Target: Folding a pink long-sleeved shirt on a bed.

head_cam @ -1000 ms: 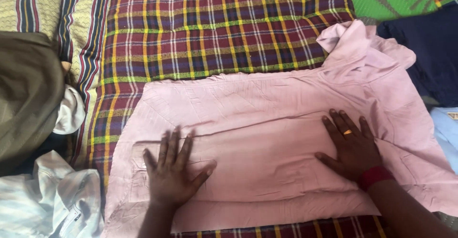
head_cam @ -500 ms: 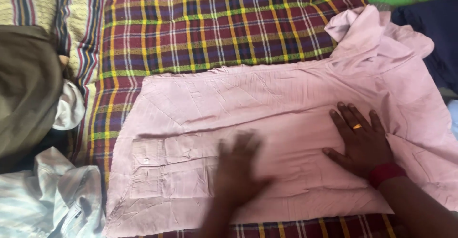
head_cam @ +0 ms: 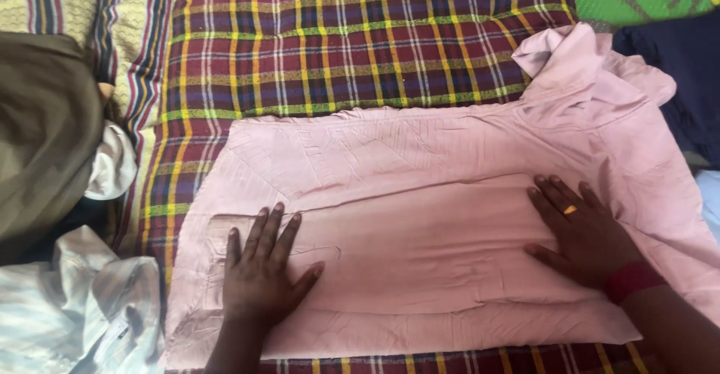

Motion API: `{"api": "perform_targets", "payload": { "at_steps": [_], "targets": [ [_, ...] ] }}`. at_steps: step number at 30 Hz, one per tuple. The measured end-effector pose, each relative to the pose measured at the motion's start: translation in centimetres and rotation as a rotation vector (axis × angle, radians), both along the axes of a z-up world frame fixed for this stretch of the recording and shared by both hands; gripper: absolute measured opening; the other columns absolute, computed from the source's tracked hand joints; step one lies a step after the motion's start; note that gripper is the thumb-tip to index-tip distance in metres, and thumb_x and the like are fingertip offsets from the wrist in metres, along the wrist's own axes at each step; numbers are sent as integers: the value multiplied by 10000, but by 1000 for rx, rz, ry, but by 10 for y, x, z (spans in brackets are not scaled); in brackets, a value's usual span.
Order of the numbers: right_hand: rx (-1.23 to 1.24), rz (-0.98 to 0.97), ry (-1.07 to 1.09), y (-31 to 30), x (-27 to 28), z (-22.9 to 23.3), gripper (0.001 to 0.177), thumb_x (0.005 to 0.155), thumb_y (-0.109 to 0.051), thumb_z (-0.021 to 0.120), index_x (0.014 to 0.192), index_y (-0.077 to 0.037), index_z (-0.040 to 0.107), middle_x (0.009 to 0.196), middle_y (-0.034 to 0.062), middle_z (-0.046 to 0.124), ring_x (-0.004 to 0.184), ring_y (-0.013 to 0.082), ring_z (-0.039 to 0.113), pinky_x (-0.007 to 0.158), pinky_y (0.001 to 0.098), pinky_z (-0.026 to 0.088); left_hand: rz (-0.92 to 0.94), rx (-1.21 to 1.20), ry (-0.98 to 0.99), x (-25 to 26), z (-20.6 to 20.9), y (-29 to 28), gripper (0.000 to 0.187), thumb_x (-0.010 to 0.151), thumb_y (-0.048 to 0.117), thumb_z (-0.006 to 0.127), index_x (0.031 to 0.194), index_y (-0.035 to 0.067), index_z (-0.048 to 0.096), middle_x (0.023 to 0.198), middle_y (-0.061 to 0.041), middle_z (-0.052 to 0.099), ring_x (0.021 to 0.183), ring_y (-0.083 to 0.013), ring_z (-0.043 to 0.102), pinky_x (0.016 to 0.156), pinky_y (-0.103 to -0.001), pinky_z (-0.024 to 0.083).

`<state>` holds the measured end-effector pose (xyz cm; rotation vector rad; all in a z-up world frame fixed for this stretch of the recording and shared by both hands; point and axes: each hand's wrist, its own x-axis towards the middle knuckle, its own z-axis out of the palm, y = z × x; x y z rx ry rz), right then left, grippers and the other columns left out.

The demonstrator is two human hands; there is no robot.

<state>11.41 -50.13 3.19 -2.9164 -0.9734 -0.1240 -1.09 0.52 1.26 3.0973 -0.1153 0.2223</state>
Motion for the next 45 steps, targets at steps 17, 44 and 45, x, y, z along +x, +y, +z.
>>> {"api": "perform_targets", "payload": {
  "at_steps": [17, 44, 45],
  "targets": [
    [-16, 81, -3, 23, -11, 17, 994, 728, -634, 669, 1521, -103, 391, 1590, 130, 388, 1498, 276, 304, 1228, 587, 141, 85, 8, 334, 9, 29, -10, 962, 816, 786, 450, 1611, 305, 200, 1706, -41, 108, 1558, -226, 64, 1215, -610, 48],
    [-112, -25, 71, -48, 6, 1, 930, 770, -566, 604, 1549, -118, 365, 1633, 111, 303, 1514, 285, 251, 1189, 581, 152, 27, -18, 117, 3, 6, -3, 958, 799, 796, 427, 1593, 287, 254, 1678, -67, 176, 1544, -227, 116, 1202, -619, 87],
    [-115, -85, 34, -58, 8, 3, 931, 769, -566, 602, 1549, -116, 366, 1633, 114, 320, 1522, 288, 267, 1217, 587, 150, 18, -23, 102, 3, 4, -3, 953, 800, 794, 421, 1589, 285, 253, 1680, -64, 175, 1545, -229, 114, 1200, -617, 83]
  ]
}}
